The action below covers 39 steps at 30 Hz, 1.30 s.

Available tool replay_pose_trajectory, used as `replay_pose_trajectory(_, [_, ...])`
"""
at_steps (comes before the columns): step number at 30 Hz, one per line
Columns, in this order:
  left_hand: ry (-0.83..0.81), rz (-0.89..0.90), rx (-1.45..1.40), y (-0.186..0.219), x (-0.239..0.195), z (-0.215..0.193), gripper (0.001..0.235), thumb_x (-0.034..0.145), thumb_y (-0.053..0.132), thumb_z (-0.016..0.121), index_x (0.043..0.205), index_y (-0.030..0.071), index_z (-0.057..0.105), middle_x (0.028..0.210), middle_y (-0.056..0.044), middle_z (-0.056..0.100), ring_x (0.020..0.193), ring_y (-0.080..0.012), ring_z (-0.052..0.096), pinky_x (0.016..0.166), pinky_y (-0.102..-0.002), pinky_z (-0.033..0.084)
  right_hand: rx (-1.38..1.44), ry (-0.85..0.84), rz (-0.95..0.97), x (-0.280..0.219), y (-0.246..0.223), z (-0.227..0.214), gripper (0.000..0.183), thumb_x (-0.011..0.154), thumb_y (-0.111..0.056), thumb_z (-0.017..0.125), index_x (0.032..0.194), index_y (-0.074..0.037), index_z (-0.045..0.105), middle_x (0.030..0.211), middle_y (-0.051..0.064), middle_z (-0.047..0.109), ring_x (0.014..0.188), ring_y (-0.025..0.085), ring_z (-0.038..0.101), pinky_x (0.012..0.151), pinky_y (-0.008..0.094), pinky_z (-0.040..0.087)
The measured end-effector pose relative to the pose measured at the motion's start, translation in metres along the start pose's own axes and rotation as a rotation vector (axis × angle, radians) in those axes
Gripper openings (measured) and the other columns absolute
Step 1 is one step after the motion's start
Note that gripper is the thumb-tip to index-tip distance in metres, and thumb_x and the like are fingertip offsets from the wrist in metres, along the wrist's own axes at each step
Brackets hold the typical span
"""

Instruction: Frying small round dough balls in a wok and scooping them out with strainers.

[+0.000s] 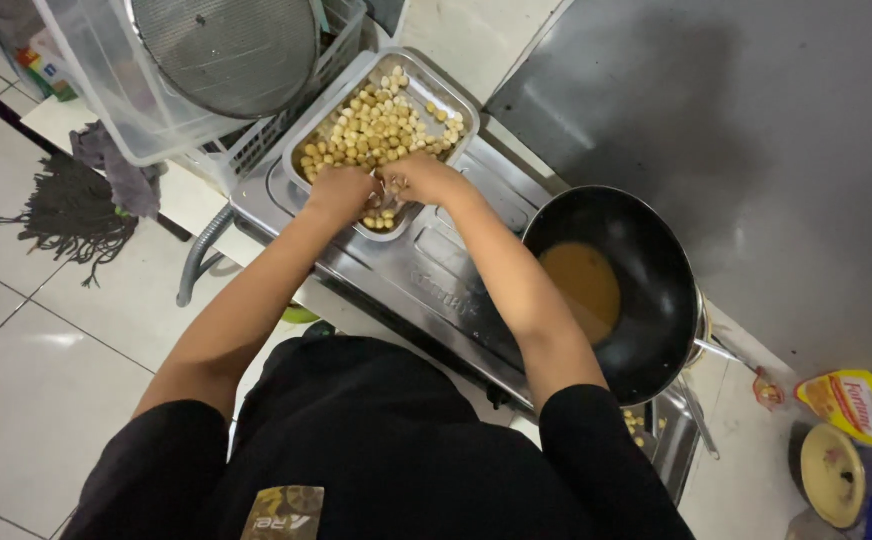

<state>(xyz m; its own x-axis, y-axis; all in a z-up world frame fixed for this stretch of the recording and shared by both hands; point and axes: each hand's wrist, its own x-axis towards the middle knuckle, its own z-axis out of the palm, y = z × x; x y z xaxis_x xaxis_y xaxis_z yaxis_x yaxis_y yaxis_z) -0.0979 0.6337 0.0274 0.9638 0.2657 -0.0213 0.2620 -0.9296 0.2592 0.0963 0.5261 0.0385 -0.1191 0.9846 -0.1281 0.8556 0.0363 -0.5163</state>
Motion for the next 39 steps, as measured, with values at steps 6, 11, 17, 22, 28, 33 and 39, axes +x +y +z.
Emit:
replay_pose_trajectory(6, [-0.017, 0.035, -0.066, -0.009, 0.005, 0.004, 0.024, 0.081, 0.023, 0.077, 0.103, 0.032, 0.080, 0.094, -0.009, 0.075, 0.091, -0.0321, 0.073, 0.077, -0.048, 0.055, 0.852, 0.110, 0.251, -0.019, -0.018, -0.031, 0.024, 0.093, -0.008, 0.074, 0.116, -0.008, 0.066, 0.101, 0.006, 0.071, 0.086, 0.016, 0.070, 0.076, 0.031, 0.059])
replay_pose_trajectory(11, [-0.092, 0.043, -0.085, -0.009, 0.015, 0.014, 0.023, 0.083, 0.020, 0.074, 0.103, 0.027, 0.080, 0.098, -0.010, 0.075, 0.094, -0.0331, 0.073, 0.080, -0.048, 0.057, 1.356, 0.267, 0.373, -0.020, -0.002, -0.030, 0.024, 0.098, -0.010, 0.070, 0.120, -0.007, 0.062, 0.109, 0.006, 0.070, 0.094, 0.015, 0.071, 0.080, 0.030, 0.059])
replay_pose_trajectory(17, [-0.154, 0.006, -0.156, -0.010, 0.022, 0.012, 0.020, 0.084, 0.020, 0.074, 0.103, 0.017, 0.079, 0.100, -0.016, 0.075, 0.096, -0.0363, 0.072, 0.085, -0.047, 0.057, 1.565, 0.413, 0.478, -0.008, 0.008, -0.018, 0.021, 0.097, -0.011, 0.068, 0.116, -0.005, 0.060, 0.104, 0.009, 0.070, 0.090, 0.020, 0.071, 0.079, 0.033, 0.062])
replay_pose_trajectory(22, [-0.131, 0.001, -0.260, -0.022, 0.013, -0.023, 0.024, 0.081, 0.018, 0.075, 0.105, 0.015, 0.076, 0.097, -0.016, 0.074, 0.094, -0.0358, 0.071, 0.082, -0.048, 0.056, 1.370, 0.357, 0.501, -0.006, 0.040, 0.019, 0.023, 0.093, -0.010, 0.072, 0.113, -0.005, 0.062, 0.100, 0.008, 0.071, 0.083, 0.018, 0.066, 0.071, 0.033, 0.058])
replay_pose_trajectory(28, [0.126, 0.067, -0.464, -0.040, -0.003, -0.063, 0.023, 0.084, 0.015, 0.075, 0.106, 0.008, 0.073, 0.096, -0.014, 0.075, 0.090, -0.0332, 0.073, 0.082, -0.044, 0.057, 0.136, 0.243, 0.203, -0.005, 0.038, 0.047, 0.016, 0.082, -0.011, 0.081, 0.097, -0.008, 0.077, 0.094, 0.011, 0.077, 0.089, 0.027, 0.074, 0.078, 0.038, 0.058])
replay_pose_trajectory(33, [0.160, 0.097, -0.512, -0.041, -0.005, -0.063, 0.026, 0.083, 0.014, 0.077, 0.107, 0.006, 0.071, 0.092, -0.015, 0.075, 0.084, -0.0328, 0.072, 0.077, -0.043, 0.056, -0.226, 0.155, 0.288, 0.007, 0.022, 0.055, 0.015, 0.081, -0.010, 0.074, 0.095, -0.008, 0.079, 0.094, 0.021, 0.073, 0.090, 0.040, 0.071, 0.079, 0.047, 0.057])
replay_pose_trajectory(39, [0.113, 0.160, -0.599, -0.045, 0.007, -0.031, 0.022, 0.081, 0.013, 0.073, 0.104, 0.010, 0.072, 0.085, -0.014, 0.075, 0.077, -0.0277, 0.072, 0.072, -0.040, 0.056, -0.249, 0.093, 0.445, 0.036, 0.056, 0.092, 0.018, 0.081, -0.015, 0.066, 0.090, -0.002, 0.076, 0.094, 0.025, 0.070, 0.089, 0.040, 0.071, 0.079, 0.049, 0.056])
